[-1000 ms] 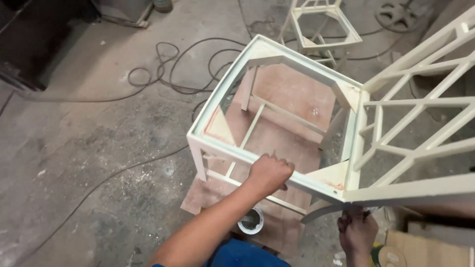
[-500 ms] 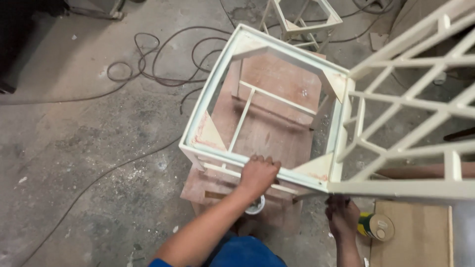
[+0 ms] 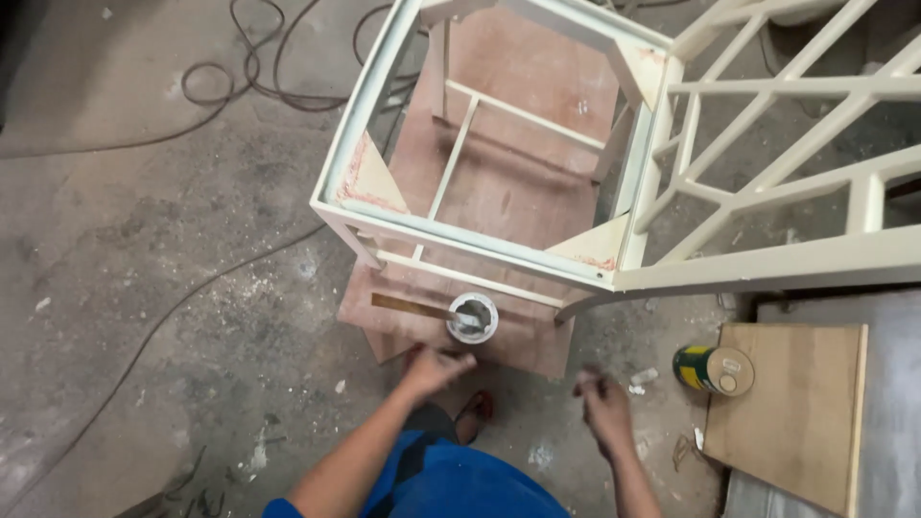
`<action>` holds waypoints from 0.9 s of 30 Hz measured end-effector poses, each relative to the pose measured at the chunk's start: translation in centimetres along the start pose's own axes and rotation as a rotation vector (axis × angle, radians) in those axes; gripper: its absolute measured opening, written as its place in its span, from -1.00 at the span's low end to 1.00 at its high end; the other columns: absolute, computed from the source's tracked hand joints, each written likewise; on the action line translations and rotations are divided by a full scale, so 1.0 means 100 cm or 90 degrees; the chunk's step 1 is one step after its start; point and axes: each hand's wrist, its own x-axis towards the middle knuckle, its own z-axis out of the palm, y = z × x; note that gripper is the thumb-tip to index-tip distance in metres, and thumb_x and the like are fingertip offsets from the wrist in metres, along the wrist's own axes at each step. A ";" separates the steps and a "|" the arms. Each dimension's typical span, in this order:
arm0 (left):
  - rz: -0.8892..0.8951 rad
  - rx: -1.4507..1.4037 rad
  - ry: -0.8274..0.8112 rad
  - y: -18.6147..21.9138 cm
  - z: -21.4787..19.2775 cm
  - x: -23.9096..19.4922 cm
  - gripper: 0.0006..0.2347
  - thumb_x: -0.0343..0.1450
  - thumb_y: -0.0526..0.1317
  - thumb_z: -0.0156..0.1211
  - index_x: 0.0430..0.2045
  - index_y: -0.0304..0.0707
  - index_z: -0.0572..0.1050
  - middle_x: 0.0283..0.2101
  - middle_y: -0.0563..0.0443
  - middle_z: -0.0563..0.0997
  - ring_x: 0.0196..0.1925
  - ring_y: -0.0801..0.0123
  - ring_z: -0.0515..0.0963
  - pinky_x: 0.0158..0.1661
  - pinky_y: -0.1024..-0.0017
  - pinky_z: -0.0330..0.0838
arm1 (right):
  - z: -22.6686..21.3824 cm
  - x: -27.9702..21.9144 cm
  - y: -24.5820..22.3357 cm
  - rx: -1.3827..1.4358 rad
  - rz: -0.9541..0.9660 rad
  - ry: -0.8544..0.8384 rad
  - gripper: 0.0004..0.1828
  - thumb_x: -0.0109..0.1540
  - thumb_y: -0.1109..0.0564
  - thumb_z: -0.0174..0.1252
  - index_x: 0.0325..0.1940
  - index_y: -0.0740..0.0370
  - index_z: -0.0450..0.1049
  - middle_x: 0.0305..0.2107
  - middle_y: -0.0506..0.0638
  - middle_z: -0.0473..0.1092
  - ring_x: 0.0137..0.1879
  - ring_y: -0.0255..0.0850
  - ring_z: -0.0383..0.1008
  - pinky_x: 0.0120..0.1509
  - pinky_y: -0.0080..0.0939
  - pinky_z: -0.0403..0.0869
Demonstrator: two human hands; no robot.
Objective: Applying filler to the joints of a wooden chair frame using a small applicator tool
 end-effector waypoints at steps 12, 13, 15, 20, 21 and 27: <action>-0.182 -0.140 0.026 0.000 -0.037 0.040 -0.32 0.47 0.33 -0.26 0.07 -0.35 0.51 -0.05 -0.13 0.67 0.07 0.13 0.57 0.07 0.16 0.40 | 0.103 0.044 0.089 -0.220 -0.166 -0.230 -0.70 0.40 0.12 0.01 -0.01 0.35 0.60 -0.38 0.22 0.56 -0.24 0.03 0.57 -0.09 0.01 0.50; -0.221 0.062 -0.058 0.025 -0.051 0.015 -0.18 0.43 0.48 -0.58 0.12 -0.09 0.56 0.15 0.18 0.63 0.43 0.20 0.37 0.45 0.08 0.09 | 0.115 0.045 0.071 -0.240 -0.140 -0.215 -0.69 0.40 0.15 0.00 0.06 0.41 0.54 -0.35 0.24 0.54 -0.22 0.06 0.57 -0.10 0.02 0.51; -0.194 0.061 -0.018 -0.004 -0.029 0.033 -0.31 0.48 0.40 -0.46 0.19 0.02 0.51 0.20 0.03 0.59 0.44 0.08 0.35 0.43 -0.03 0.07 | 0.133 0.063 0.081 -0.256 -0.150 -0.219 -0.72 0.37 0.17 0.04 0.02 0.43 0.54 -0.35 0.30 0.53 -0.20 0.13 0.57 -0.10 0.07 0.50; -0.054 -0.150 0.184 -0.007 -0.022 0.014 -0.65 0.54 -0.04 -0.03 0.01 -0.28 0.59 -0.23 -0.45 0.69 -0.06 0.04 0.71 0.01 0.15 0.62 | 0.152 0.060 0.053 -0.275 -0.144 -0.195 -0.76 0.30 0.23 0.10 -0.02 0.40 0.55 -0.40 0.28 0.55 -0.25 0.13 0.58 -0.11 0.11 0.49; -0.065 -0.205 0.173 0.003 -0.025 0.004 -0.64 0.54 -0.04 -0.04 0.01 -0.31 0.57 -0.19 -0.40 0.69 -0.03 0.07 0.71 0.01 0.18 0.62 | 0.152 0.062 0.054 -0.291 -0.138 -0.182 -0.75 0.28 0.23 0.11 0.00 0.39 0.55 -0.36 0.29 0.56 -0.21 0.16 0.59 -0.10 0.14 0.49; -0.031 -0.402 0.263 0.006 -0.022 -0.034 -0.72 0.53 -0.22 -0.02 0.01 -0.32 0.58 -0.11 -0.53 0.63 -0.04 -0.05 0.68 -0.04 0.14 0.65 | 0.153 0.054 0.046 -0.305 -0.178 -0.141 -0.78 0.27 0.24 0.13 -0.04 0.39 0.55 -0.31 0.33 0.57 -0.10 0.27 0.59 -0.05 0.17 0.52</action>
